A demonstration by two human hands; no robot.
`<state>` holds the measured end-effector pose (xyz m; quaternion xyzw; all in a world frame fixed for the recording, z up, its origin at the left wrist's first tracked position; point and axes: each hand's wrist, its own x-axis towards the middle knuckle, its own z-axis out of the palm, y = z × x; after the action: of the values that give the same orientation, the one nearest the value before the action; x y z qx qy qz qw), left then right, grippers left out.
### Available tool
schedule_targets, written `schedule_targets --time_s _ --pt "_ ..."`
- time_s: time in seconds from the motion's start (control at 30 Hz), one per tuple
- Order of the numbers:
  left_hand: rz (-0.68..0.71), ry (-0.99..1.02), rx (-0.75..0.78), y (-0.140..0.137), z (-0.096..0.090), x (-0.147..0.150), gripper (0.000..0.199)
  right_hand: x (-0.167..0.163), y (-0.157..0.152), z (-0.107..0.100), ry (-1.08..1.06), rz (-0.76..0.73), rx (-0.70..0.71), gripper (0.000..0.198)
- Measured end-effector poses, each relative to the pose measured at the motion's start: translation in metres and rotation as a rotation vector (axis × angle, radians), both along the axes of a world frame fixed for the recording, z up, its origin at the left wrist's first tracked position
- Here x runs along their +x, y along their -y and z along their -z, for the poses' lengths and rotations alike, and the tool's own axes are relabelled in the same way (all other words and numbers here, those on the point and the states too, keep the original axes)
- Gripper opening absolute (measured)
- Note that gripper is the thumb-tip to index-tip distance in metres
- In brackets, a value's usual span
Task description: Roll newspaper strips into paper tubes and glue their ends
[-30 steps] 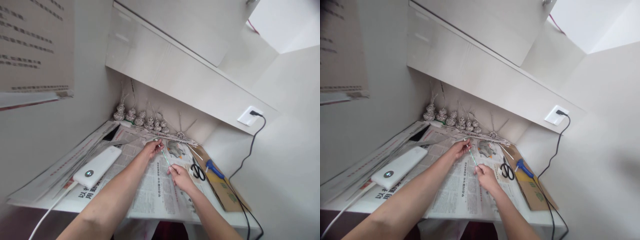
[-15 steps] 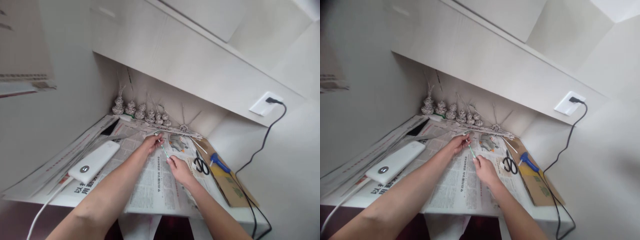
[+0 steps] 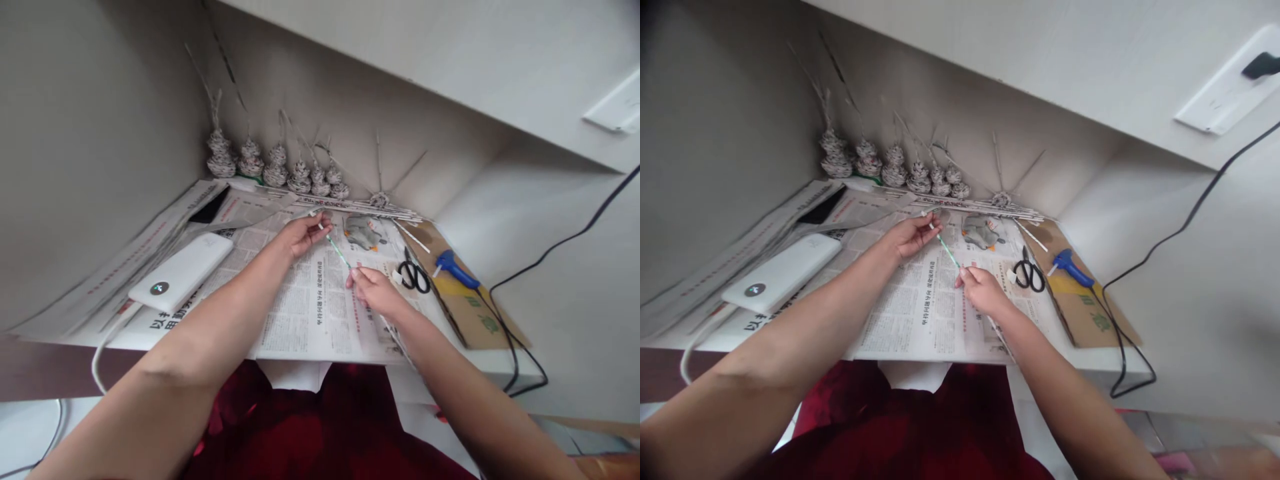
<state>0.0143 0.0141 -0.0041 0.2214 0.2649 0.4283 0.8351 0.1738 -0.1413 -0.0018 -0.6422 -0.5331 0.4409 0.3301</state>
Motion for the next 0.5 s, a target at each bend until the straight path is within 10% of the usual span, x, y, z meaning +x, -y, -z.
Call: schedule_targets --time_s 0.17,0.5 --pt "0.022 0.049 0.015 0.001 -0.003 -0.001 0.014 -0.004 0.007 -0.005 -0.523 -0.147 -0.244 0.033" --pt "0.063 -0.029 0.089 0.002 0.001 -0.001 0.011 -0.014 -0.006 -0.007 0.572 -0.021 0.358 0.029"
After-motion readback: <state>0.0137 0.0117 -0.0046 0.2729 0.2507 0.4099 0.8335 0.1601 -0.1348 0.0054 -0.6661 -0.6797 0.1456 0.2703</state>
